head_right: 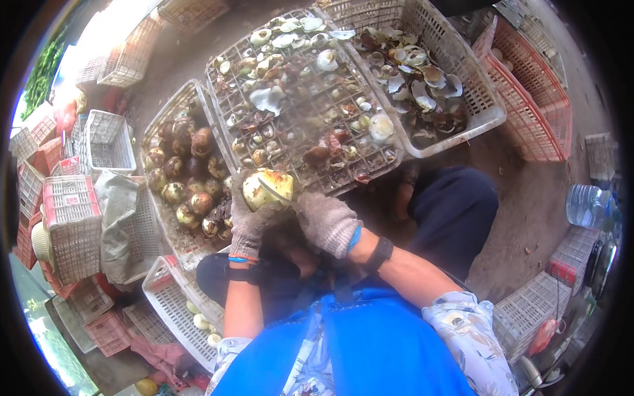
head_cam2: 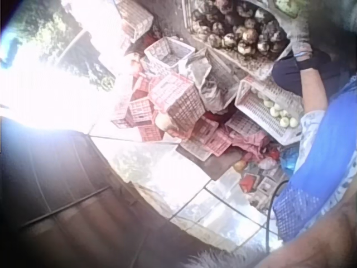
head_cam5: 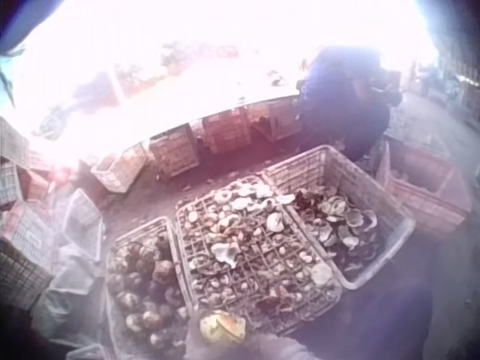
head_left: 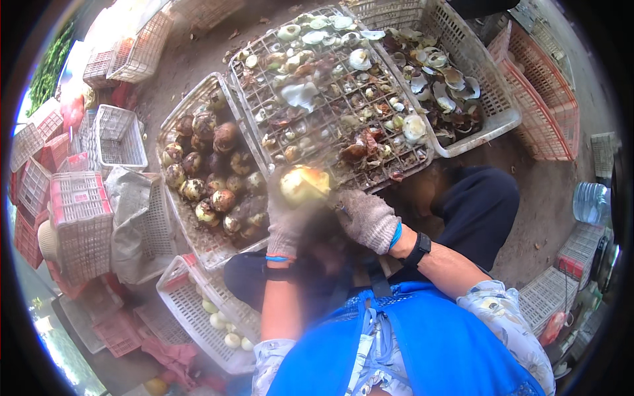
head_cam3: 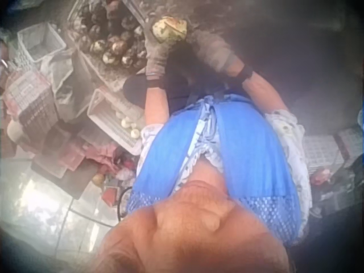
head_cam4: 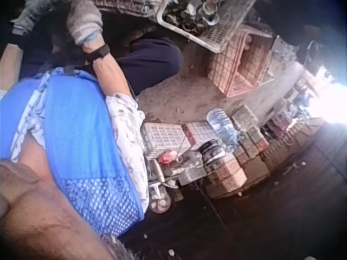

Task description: The recorder is cleaning and peeling agricultural bulbs using a small tool while sitting in a processing area.

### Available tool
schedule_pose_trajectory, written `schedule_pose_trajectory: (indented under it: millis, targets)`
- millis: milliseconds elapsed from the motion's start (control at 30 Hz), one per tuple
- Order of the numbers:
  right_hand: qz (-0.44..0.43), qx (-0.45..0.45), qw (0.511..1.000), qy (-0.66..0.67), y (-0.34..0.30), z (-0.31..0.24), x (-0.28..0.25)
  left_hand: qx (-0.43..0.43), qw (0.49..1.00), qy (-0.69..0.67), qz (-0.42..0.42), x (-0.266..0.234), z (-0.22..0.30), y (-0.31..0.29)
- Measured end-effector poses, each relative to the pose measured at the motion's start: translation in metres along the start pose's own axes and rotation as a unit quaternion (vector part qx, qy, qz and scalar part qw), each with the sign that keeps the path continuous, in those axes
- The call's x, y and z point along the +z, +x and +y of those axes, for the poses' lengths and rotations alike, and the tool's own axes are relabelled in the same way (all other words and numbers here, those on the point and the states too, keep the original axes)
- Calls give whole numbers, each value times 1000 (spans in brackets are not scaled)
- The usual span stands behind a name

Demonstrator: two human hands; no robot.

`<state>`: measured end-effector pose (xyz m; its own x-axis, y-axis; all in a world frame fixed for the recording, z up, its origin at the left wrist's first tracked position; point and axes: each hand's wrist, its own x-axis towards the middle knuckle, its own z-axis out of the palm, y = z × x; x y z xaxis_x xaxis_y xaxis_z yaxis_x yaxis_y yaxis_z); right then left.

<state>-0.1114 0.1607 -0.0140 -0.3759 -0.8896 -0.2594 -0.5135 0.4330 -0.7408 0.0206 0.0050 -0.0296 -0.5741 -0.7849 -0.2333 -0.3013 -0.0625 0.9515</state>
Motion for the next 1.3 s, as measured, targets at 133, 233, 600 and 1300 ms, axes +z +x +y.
schedule_pose_trajectory:
  millis: [133,233,600,1300]
  targets:
    - [25,-29,999,-17,2,-2,0,-1,1000,11,10,1,1,2]
    - [-2,-33,999,-24,11,-3,-2,10,1000,0,2,3,6,0]
    - [-13,34,998,-58,37,-2,20,87,991,97,15,2,-9,9]
    - [235,-9,972,3,8,20,-25,79,989,-81,98,-27,-42,-5]
